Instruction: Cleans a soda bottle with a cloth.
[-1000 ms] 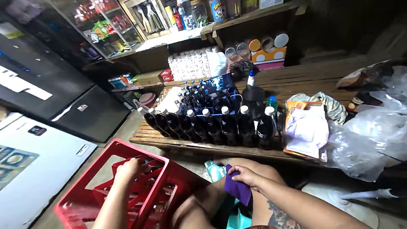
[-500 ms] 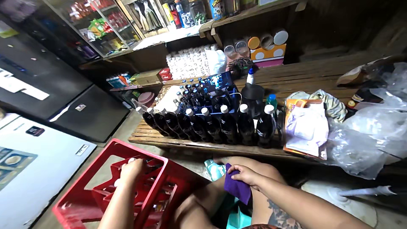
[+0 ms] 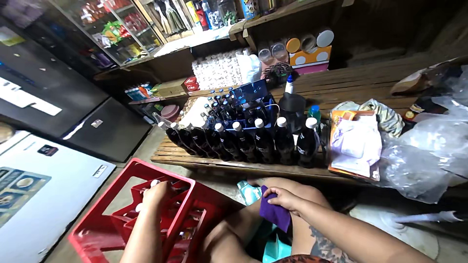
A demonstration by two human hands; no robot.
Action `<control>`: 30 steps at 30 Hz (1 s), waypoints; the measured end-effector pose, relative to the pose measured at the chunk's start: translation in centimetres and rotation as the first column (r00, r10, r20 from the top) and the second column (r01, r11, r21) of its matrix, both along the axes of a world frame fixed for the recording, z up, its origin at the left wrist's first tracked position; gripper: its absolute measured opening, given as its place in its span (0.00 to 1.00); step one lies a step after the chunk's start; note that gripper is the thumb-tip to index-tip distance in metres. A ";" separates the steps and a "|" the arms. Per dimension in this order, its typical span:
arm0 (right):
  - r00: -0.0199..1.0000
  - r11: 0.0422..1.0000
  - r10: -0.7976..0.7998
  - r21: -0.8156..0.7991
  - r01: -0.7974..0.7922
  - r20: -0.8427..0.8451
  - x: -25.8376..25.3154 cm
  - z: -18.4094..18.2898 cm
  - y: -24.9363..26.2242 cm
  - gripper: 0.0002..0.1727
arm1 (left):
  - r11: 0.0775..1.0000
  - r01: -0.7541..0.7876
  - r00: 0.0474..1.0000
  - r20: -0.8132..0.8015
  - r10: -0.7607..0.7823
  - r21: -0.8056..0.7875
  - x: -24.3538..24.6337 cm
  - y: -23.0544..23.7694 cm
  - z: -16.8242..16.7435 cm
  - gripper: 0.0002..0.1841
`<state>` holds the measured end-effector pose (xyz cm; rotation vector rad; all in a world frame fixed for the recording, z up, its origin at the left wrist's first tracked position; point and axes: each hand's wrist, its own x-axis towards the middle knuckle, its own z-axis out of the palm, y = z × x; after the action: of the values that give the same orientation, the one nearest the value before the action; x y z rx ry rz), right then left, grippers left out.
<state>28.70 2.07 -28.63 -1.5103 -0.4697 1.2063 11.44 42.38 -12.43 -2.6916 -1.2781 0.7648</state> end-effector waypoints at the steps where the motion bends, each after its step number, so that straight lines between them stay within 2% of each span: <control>1: 1.000 1.000 0.002 0.007 -0.002 0.005 0.0 -0.2 0.0 0.17 | 1.000 -0.002 1.000 0.011 0.002 -0.004 -0.1 0.2 -0.2 0.20; 8: 1.000 0.999 0.004 0.033 -0.004 0.007 0.1 -0.7 0.0 0.16 | 1.000 0.015 0.997 0.082 -0.014 -0.020 -0.5 1.9 -1.5 0.21; 12: 0.999 1.000 0.010 0.018 -0.010 0.036 0.1 -0.4 0.0 0.17 | 0.999 0.005 0.974 0.226 0.007 -0.054 -1.3 2.7 -1.7 0.26; 17: 1.000 0.999 -0.003 0.032 0.003 0.012 0.2 -0.3 0.2 0.16 | 1.000 -0.010 0.896 0.444 0.010 -0.002 -2.9 2.1 -0.5 0.25; 20: 1.000 0.999 -0.004 0.049 0.003 0.010 0.3 -1.1 0.1 0.16 | 0.998 -0.054 0.778 0.628 0.025 0.026 -4.1 1.2 1.3 0.22; 25: 1.000 0.998 0.003 0.062 -0.004 0.010 0.3 -1.3 -0.3 0.16 | 0.989 -0.131 0.444 0.896 -0.002 0.067 -6.3 -0.8 5.9 0.22; 27: 1.000 0.999 0.006 0.044 -0.006 0.010 0.3 -0.2 -0.4 0.17 | 0.986 -0.113 0.337 0.938 -0.081 0.126 -7.4 -1.4 8.1 0.22; 30: 1.000 0.999 0.005 0.040 -0.005 0.010 0.2 -0.1 -0.2 0.17 | 0.967 -0.029 0.263 0.935 -0.237 0.253 -8.4 -3.1 12.5 0.23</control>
<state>28.90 1.88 -28.72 -1.4821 -0.5013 1.1872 3.03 39.27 0.05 -2.9201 -1.0714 -1.2870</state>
